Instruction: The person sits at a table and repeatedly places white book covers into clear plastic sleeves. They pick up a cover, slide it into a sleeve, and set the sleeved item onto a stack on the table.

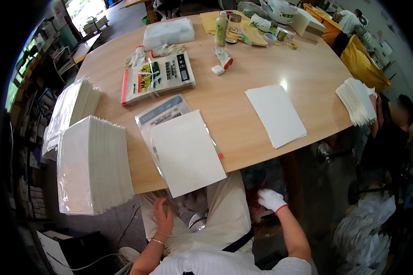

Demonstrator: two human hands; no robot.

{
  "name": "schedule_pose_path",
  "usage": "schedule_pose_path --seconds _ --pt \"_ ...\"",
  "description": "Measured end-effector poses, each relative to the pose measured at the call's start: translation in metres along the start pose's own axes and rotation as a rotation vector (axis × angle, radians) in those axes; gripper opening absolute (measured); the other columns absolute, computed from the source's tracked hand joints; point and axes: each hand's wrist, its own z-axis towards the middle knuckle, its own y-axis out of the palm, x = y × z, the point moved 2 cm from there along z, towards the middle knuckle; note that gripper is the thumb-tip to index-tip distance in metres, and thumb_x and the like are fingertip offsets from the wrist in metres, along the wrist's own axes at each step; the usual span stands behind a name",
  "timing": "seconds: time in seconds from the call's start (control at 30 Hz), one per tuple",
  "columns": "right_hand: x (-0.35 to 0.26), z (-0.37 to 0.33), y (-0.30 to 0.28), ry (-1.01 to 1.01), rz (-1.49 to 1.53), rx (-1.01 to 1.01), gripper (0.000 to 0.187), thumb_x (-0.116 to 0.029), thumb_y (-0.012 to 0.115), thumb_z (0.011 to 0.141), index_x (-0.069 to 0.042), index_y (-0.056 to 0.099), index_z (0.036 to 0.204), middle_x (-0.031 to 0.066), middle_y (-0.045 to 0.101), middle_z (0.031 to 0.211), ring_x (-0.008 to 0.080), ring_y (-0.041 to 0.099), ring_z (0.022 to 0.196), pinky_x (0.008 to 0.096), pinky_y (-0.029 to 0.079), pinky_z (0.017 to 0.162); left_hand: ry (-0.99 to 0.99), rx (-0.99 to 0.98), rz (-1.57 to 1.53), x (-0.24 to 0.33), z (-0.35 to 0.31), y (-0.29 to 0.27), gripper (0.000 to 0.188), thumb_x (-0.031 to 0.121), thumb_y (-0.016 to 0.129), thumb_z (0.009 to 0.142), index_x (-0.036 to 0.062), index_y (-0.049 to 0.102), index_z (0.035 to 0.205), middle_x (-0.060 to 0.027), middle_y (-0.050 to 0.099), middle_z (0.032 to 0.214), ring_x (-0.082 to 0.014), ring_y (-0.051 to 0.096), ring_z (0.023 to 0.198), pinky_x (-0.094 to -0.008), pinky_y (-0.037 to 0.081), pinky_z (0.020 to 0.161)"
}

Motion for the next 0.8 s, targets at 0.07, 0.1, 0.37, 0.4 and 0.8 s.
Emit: schedule_pose_path --seconds 0.07,0.1,0.37,0.4,0.8 --pt "-0.054 0.01 -0.025 -0.275 0.209 0.664 0.033 -0.016 0.057 0.075 -0.006 0.053 0.106 0.014 0.05 0.102 0.0306 0.053 0.084 0.0373 0.045 0.071 0.257 -0.002 0.329 0.033 0.017 -0.007 0.02 0.009 0.064 0.071 0.0051 0.06 0.09 -0.0136 0.051 0.108 -0.0276 0.048 0.098 -0.0357 0.038 0.083" --pt "-0.083 0.013 -0.048 -0.393 0.267 0.848 0.034 -0.01 0.062 0.071 -0.004 0.054 0.104 0.0141 0.05 0.1 0.0283 0.054 0.079 0.0349 0.046 0.068 0.395 -0.003 0.49 0.045 0.024 -0.008 0.022 0.007 0.067 0.068 0.0065 0.061 0.089 -0.0132 0.05 0.11 -0.0279 0.046 0.1 -0.0362 0.037 0.083" --pt "-0.113 0.036 -0.085 -0.713 0.325 0.608 0.012 -0.015 0.057 0.076 -0.003 0.057 0.075 0.0128 0.057 0.065 0.0281 0.059 0.063 0.0367 0.047 0.056 0.513 -0.345 0.233 0.014 0.049 -0.01 0.017 0.017 0.069 0.072 0.0041 0.058 0.077 -0.0073 0.06 0.081 -0.0219 0.055 0.064 -0.0311 0.044 0.056" --pt "-0.116 0.034 -0.087 -0.622 0.325 0.564 0.014 -0.017 0.056 0.076 -0.004 0.057 0.073 0.0144 0.057 0.066 0.029 0.059 0.064 0.0377 0.047 0.056 0.42 -0.35 0.214 0.014 0.049 -0.009 0.019 0.018 0.069 0.073 0.0031 0.058 0.076 -0.0079 0.061 0.077 -0.0212 0.055 0.059 -0.0305 0.044 0.053" --pt "-0.139 0.035 -0.028 -0.112 0.868 0.649 0.029 -0.018 0.058 0.078 -0.003 0.05 0.102 0.012 0.058 0.073 0.0259 0.057 0.069 0.0356 0.045 0.064 -0.557 -0.416 -0.574 0.014 0.038 -0.002 0.019 0.024 0.049 0.088 0.0074 0.05 0.097 -0.0009 0.053 0.065 -0.0098 0.051 0.051 -0.0204 0.038 0.043"
